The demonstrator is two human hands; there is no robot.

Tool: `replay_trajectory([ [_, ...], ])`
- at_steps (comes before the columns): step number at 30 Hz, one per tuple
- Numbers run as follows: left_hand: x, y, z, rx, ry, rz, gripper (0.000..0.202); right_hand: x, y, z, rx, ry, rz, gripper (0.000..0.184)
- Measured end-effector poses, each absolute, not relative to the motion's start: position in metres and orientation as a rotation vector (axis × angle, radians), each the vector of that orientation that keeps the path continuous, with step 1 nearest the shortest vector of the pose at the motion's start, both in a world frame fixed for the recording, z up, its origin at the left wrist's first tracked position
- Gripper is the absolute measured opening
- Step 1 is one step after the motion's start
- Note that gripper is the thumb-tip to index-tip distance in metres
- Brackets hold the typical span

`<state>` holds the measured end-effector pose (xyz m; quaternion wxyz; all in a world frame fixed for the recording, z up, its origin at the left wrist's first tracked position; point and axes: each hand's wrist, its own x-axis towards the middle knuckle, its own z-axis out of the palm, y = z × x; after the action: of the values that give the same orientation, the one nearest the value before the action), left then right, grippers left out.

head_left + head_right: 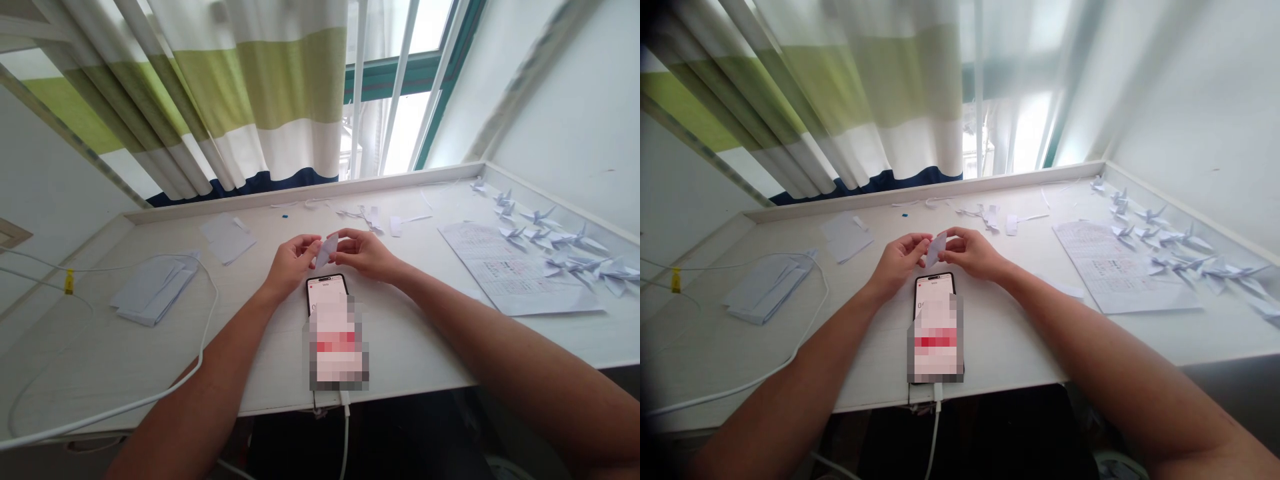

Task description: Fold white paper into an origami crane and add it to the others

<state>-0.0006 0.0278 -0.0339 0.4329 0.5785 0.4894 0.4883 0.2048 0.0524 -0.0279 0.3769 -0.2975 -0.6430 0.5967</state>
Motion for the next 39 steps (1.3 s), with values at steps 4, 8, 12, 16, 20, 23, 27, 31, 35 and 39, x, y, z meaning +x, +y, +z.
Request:
replay_trajectory([
  [4, -0.002, 0.026, -0.034, 1.38, 1.145, 1.138, 0.047, 0.206, 0.053, -0.027, -0.802, -1.631, 1.499, 0.038],
  [8, -0.001, 0.024, -0.031, 1.32, 1.11, 1.124, 0.045, 0.207, 0.053, -0.027, -0.816, -1.642, 1.507, 0.034],
  [12, -0.001, 0.024, -0.029, 1.276, 1.115, 1.131, 0.044, 0.207, 0.053, -0.027, -0.772, -1.629, 1.523, 0.033],
  [16, -0.001, 0.023, -0.027, 1.267, 1.111, 1.159, 0.044, 0.208, 0.054, -0.025, -0.767, -1.641, 1.578, 0.037],
  [20, 0.0, 0.022, -0.025, 1.274, 1.132, 1.203, 0.043, 0.21, 0.054, -0.023, -0.718, -1.667, 1.608, 0.037],
  [23, 0.0, 0.021, -0.023, 1.26, 1.134, 1.23, 0.043, 0.211, 0.053, -0.021, -0.683, -1.688, 1.603, 0.037],
  [27, 0.0, 0.02, -0.023, 1.241, 1.105, 1.195, 0.043, 0.21, 0.053, -0.021, -0.716, -1.664, 1.566, 0.037],
  [31, 0.002, 0.02, -0.023, 1.241, 1.095, 1.199, 0.042, 0.208, 0.052, -0.022, -0.77, -1.659, 1.5, 0.035],
  [35, 0.005, 0.019, -0.023, 1.24, 1.104, 1.267, 0.045, 0.207, 0.051, -0.021, -0.806, -1.648, 1.427, 0.038],
  [39, 0.008, 0.018, -0.022, 1.219, 1.108, 1.297, 0.046, 0.206, 0.052, -0.023, -0.802, -1.63, 1.422, 0.041],
])
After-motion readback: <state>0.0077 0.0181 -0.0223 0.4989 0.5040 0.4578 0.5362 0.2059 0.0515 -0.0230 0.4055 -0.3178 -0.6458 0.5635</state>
